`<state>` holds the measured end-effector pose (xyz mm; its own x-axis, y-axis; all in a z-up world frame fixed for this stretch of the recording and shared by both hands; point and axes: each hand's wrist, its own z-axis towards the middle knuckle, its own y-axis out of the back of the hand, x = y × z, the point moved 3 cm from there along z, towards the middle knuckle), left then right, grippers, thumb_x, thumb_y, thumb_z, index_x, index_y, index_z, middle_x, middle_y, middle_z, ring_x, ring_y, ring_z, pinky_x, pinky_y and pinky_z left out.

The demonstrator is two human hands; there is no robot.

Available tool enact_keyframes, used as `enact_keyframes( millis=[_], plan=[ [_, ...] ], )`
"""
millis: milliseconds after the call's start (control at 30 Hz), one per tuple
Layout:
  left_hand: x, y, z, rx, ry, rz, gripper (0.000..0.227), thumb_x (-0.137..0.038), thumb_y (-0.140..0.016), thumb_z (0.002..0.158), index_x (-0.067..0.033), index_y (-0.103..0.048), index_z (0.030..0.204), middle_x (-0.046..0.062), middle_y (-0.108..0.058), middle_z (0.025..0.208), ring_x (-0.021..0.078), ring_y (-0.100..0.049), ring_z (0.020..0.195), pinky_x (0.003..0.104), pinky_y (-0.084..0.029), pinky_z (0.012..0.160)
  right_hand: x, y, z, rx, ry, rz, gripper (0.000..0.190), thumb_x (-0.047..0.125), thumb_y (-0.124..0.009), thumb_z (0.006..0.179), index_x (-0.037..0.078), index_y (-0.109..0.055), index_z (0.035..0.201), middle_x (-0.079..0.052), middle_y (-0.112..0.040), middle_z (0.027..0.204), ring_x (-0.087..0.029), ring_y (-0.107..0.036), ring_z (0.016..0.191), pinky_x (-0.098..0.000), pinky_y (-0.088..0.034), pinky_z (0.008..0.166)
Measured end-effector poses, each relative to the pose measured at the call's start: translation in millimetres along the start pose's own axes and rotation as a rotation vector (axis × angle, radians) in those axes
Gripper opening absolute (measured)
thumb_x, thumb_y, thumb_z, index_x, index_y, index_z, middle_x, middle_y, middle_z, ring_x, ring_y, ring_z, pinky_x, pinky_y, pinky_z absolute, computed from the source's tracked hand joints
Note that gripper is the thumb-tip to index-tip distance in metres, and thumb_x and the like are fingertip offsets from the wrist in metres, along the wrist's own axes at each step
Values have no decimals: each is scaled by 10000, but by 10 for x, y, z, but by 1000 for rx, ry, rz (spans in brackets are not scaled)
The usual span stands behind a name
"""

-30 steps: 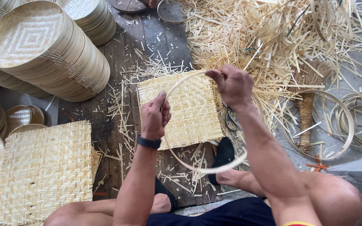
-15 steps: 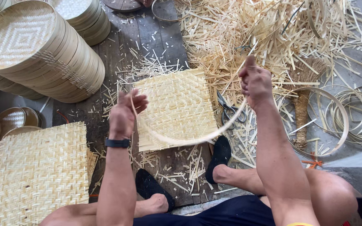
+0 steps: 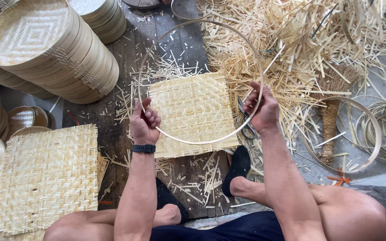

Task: The person assembles a bamboo basket by placing a woven mat over a wooden mold, securing it with a bamboo ring, and trimming the edges with shears.

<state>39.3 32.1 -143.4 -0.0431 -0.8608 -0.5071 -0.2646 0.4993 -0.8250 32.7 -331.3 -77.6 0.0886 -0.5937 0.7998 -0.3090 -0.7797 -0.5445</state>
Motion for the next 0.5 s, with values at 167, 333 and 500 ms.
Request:
enact_keyframes(
  millis=[167, 333, 500],
  plan=[
    [-7, 109, -3, 7, 32, -61, 377, -389, -579, 1057, -37, -697, 995, -46, -437, 601, 62, -363, 515, 219, -286, 431, -44, 218, 178, 111, -37, -10, 499, 384, -395, 1120, -25, -674, 1177, 27, -454, 674, -101, -459, 596, -261, -406, 524],
    [181, 185, 95, 63, -30, -283, 388, -386, -561, 1082, -83, -642, 853, -37, -440, 586, 80, -355, 499, 232, -281, 407, -339, 279, 189, 110, -9, -91, 508, 405, -383, 1130, -10, -662, 1036, 82, -338, 612, -61, -320, 494, -227, -302, 418],
    [20, 16, -6, 63, 25, -82, 380, -362, -535, 1065, -66, -644, 852, -20, -488, 593, 87, -398, 495, 234, -320, 422, -276, 272, 170, 179, -29, -111, 526, 402, -379, 1114, 8, -705, 991, 84, -327, 569, -59, -312, 463, -226, -291, 395]
  ],
)
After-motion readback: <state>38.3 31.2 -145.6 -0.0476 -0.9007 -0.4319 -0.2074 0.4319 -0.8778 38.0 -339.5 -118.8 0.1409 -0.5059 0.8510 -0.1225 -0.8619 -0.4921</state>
